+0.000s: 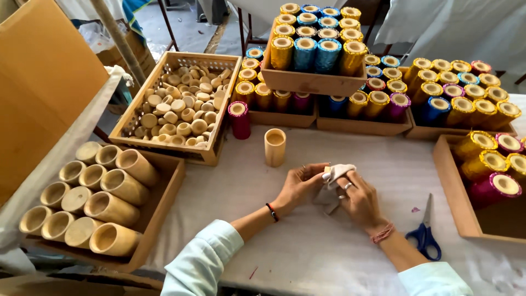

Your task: The person arranges foil-wrapped cylinders into a box, then cleans several wooden cylinders with a cloth and places them into a separate wooden container.

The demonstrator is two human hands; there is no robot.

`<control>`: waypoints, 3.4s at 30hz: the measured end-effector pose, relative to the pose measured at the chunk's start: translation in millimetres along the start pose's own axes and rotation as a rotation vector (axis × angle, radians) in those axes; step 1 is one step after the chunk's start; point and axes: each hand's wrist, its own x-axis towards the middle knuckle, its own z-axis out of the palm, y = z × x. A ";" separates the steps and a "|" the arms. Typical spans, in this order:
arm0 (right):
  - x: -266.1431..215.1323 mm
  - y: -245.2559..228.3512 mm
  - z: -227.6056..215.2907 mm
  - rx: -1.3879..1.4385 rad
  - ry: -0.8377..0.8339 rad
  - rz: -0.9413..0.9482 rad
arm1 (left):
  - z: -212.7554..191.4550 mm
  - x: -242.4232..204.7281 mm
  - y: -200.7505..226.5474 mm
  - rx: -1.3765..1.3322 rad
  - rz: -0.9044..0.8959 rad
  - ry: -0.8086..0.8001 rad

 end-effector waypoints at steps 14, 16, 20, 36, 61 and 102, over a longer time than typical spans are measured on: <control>-14.7 37.4 27.5 1.128 0.301 0.979 | 1.1 2.0 0.5 0.112 0.082 -0.016; -7.9 21.4 21.7 0.863 0.153 0.800 | -4.4 -0.1 -4.1 0.132 0.049 -0.024; 2.9 1.7 12.4 0.514 0.046 0.368 | -15.6 4.0 -19.1 0.177 0.044 -0.024; -13.1 1.0 15.0 0.292 -0.049 0.130 | -3.0 2.5 -7.6 -0.077 -0.027 0.113; 4.1 -20.1 7.0 0.443 0.004 0.384 | 1.4 2.5 1.5 0.026 0.030 0.067; 4.8 -16.4 20.4 0.232 -0.246 0.205 | -3.1 2.2 6.9 -0.195 0.018 0.077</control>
